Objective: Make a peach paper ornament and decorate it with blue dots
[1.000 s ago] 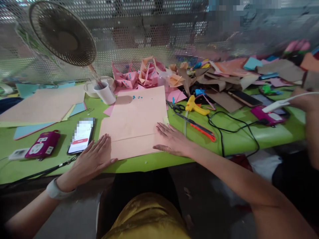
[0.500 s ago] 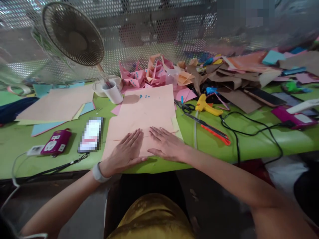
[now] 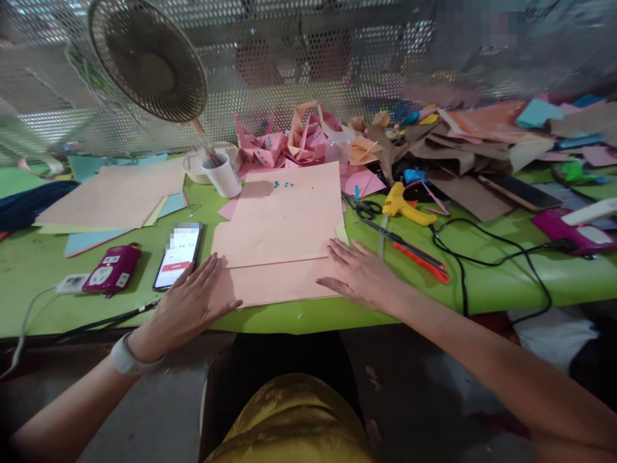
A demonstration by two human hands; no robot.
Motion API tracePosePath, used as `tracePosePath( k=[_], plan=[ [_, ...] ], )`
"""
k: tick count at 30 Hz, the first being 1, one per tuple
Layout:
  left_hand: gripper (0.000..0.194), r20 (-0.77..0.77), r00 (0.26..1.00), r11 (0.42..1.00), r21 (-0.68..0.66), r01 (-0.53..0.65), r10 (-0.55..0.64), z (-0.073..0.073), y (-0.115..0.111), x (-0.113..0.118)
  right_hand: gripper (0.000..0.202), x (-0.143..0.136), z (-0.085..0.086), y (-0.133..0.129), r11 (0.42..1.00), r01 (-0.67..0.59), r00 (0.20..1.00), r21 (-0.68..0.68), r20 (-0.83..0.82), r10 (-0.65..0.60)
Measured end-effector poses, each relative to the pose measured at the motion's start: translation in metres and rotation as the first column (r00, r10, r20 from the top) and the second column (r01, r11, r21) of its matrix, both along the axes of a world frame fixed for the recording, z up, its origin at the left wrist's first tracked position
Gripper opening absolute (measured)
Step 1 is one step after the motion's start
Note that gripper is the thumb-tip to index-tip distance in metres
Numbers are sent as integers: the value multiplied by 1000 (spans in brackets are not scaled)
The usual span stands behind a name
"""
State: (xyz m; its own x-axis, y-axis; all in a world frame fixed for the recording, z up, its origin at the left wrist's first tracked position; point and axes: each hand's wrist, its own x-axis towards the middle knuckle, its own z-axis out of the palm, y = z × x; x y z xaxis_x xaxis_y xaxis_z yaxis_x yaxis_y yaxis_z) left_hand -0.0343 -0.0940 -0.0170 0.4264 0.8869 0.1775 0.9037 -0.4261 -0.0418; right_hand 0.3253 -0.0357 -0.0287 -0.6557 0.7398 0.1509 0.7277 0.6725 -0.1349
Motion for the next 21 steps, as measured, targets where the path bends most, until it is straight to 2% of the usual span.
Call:
tracePosePath(
  k=[2,4,6,8,12,15,21],
  plan=[
    [81,29,1000,999,38,5,-6,9,8,9,58,-8,7,3,994,-2,999,107,-39,6],
    [59,67,995,996,56,66,-70,15,20,20,40,-22,12,8,981,-59,995,185,-64,72],
    [37,99,983,988,20,153,-154,16,33,30,32,-37,12,16,960,-165,984,224,-35,177],
    [24,108,969,974,-12,225,-222,15,44,38,31,-50,9,23,933,-256,966,253,33,256],
    [25,75,938,939,-39,342,-338,12,57,42,32,-58,1,32,895,-329,943,301,150,296],
    [28,45,917,915,-56,399,-396,14,61,40,30,-57,0,33,893,-330,943,305,156,295],
    [26,16,916,915,-48,401,-401,12,67,38,31,-55,4,37,927,-292,956,235,111,273]
  ],
)
